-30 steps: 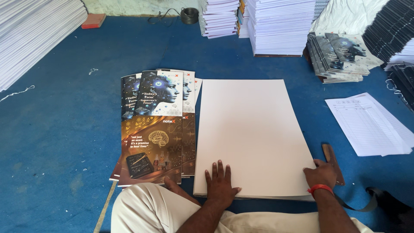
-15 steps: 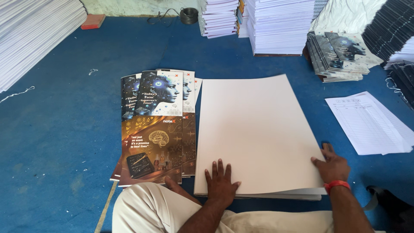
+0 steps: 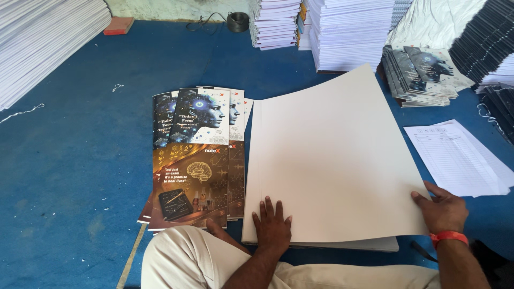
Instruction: The person sits on the floor and assembles book covers onto stacks of paper. They place a printed cover over a paper stack, fold the edges, and use a wooden block to press and crease the spine. The person repeats this process for multiple units, stacking the finished books.
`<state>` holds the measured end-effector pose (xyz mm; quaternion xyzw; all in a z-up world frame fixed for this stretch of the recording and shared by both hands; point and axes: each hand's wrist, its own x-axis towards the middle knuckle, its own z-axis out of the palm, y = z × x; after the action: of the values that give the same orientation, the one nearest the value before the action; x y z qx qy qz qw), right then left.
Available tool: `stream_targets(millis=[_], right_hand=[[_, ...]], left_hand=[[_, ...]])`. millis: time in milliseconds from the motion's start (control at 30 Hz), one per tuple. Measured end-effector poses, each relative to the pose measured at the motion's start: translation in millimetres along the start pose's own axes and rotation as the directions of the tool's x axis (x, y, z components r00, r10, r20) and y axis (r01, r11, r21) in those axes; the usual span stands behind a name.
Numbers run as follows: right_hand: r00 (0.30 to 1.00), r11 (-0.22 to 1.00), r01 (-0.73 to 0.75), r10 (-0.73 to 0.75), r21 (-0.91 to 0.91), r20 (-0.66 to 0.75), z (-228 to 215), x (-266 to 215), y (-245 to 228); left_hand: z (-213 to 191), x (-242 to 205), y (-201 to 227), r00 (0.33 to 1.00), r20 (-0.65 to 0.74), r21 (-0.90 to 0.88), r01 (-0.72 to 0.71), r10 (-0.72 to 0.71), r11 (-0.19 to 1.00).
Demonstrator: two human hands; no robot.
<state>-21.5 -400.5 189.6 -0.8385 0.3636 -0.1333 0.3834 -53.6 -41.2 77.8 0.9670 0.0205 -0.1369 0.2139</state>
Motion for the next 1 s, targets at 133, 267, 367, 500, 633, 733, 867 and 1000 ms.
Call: stream_targets(millis=[133, 267, 367, 500, 633, 733, 867, 1000], right_hand=[[1.000, 0.996, 0.018, -0.020, -0.082, -0.023, -2.4, 6.2, 12.0], [0.998, 0.996, -0.057, 0.055, -0.067, -0.025, 0.8, 15.5, 31.9], [0.998, 0.997, -0.024, 0.020, -0.070, -0.054, 5.2, 15.3, 51.7], [0.991, 0.991, -0.124, 0.122, -0.050, -0.049, 8.4, 13.1, 66.5], [0.981, 0.981, -0.173, 0.163, -0.087, -0.106, 7.9, 14.9, 67.6], [0.972, 0.979, -0.195, 0.184, -0.066, -0.143, 4.7, 9.5, 64.6], [0.976, 0.989, -0.148, 0.143, -0.019, -0.164, -6.1, -4.3, 61.9], [0.966, 0.978, -0.206, 0.198, -0.033, -0.165, -10.4, -4.5, 58.4]], left_hand=[[-0.8, 2.2, -0.7, 1.000, 0.020, 0.010, 0.014, -0.014, 1.000], [-1.3, 2.5, -1.0, 0.999, 0.021, 0.029, 0.026, -0.027, 0.999], [0.7, 3.2, -1.9, 0.999, 0.006, 0.032, 0.034, -0.035, 0.999], [2.3, 4.7, -3.2, 0.999, -0.019, 0.022, 0.049, -0.049, 0.999], [2.4, 3.7, -2.6, 0.999, 0.005, 0.060, 0.042, -0.043, 0.997], [4.3, 3.9, -3.5, 0.999, 0.017, 0.085, 0.049, -0.051, 0.995], [5.8, 5.4, -2.2, 0.998, 0.016, 0.101, 0.054, -0.056, 0.993], [4.2, 2.7, -1.8, 0.999, 0.012, 0.114, 0.040, -0.042, 0.993]])
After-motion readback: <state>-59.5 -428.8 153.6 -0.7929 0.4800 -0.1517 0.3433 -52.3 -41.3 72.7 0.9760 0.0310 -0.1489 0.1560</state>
